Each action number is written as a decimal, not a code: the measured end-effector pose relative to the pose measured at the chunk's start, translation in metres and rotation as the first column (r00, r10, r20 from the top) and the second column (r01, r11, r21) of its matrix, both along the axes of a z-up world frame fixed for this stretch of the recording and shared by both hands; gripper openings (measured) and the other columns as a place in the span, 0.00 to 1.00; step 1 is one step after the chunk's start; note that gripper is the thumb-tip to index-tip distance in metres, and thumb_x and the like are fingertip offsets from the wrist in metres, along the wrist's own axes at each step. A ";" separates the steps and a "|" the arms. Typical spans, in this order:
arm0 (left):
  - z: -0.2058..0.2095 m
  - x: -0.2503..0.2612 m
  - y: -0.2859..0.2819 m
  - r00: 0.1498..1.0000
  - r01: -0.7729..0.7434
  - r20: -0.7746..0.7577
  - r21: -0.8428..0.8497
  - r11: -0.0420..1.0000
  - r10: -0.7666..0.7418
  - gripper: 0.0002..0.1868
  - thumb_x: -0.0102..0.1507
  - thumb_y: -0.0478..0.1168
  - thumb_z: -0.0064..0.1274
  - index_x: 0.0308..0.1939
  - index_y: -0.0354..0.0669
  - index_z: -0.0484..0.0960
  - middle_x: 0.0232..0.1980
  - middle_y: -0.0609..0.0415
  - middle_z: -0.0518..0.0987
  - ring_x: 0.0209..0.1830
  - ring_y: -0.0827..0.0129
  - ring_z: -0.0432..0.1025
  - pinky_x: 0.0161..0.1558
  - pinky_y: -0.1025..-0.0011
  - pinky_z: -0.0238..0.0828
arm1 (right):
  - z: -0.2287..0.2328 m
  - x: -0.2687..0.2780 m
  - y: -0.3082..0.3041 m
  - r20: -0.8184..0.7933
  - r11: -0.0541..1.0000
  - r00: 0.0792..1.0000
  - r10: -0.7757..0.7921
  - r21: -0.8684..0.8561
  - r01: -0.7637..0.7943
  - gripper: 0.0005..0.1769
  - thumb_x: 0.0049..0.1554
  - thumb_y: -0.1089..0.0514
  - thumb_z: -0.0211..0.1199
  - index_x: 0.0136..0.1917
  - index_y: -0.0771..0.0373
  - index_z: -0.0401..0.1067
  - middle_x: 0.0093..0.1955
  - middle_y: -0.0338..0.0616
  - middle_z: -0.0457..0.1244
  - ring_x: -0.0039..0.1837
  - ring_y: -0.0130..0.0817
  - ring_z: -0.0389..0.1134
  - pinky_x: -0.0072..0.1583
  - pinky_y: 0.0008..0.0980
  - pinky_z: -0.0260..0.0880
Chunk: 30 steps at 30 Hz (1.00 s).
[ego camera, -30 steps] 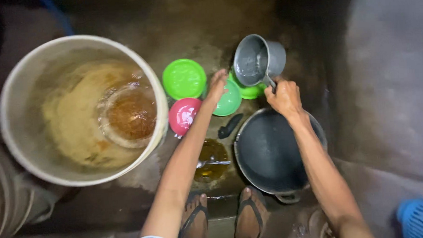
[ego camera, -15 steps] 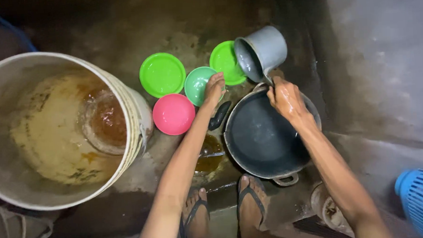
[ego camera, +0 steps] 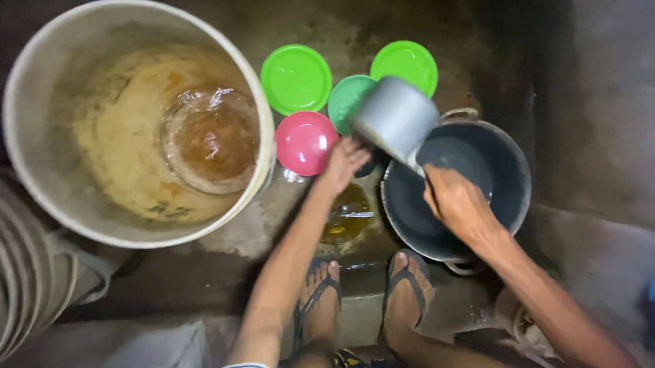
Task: Washing and scrubbing plastic bowls, plates, and spoons using a sponge and dish soap on the floor.
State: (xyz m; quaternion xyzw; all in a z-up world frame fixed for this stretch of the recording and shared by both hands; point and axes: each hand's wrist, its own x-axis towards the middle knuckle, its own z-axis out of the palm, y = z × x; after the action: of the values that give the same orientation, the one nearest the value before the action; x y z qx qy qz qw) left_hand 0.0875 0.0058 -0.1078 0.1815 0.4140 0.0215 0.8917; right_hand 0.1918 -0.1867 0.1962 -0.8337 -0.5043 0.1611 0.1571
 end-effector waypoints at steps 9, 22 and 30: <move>-0.043 -0.038 -0.032 0.999 0.016 0.038 0.097 0.995 -0.020 0.27 0.73 0.49 0.30 0.71 0.36 0.67 0.64 0.40 0.79 0.55 0.54 0.79 0.57 0.58 0.76 | 0.023 -0.028 0.011 0.147 0.974 0.981 0.125 0.171 -0.150 0.20 0.48 0.67 0.63 0.56 0.68 0.69 0.53 0.59 0.67 0.52 0.56 0.69 0.55 0.48 0.71; 0.040 -0.130 -0.025 0.913 0.358 -0.200 0.810 0.464 -0.356 0.21 0.65 0.47 0.54 0.57 0.38 0.81 0.52 0.47 0.84 0.48 0.61 0.79 0.51 0.65 0.74 | 0.151 -0.062 0.205 -0.241 0.851 0.907 0.346 0.488 -0.194 0.20 0.59 0.61 0.67 0.64 0.64 0.74 0.51 0.52 0.72 0.50 0.35 0.75 0.53 0.31 0.75; 0.026 -0.129 -0.030 0.796 0.417 -0.302 0.902 0.114 -0.524 0.24 0.70 0.50 0.43 0.60 0.36 0.79 0.59 0.43 0.79 0.60 0.53 0.69 0.64 0.58 0.60 | 0.066 -0.121 0.293 -0.321 0.847 0.828 0.459 0.440 -0.299 0.22 0.61 0.57 0.64 0.67 0.58 0.67 0.47 0.57 0.70 0.48 0.60 0.72 0.51 0.53 0.71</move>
State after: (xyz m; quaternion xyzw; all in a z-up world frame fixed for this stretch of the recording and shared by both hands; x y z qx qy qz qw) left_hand -0.0420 -0.0242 -0.0819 0.7874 0.1978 -0.0147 0.5837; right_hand 0.0704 0.1060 0.2624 -0.6155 -0.6383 0.2642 0.3794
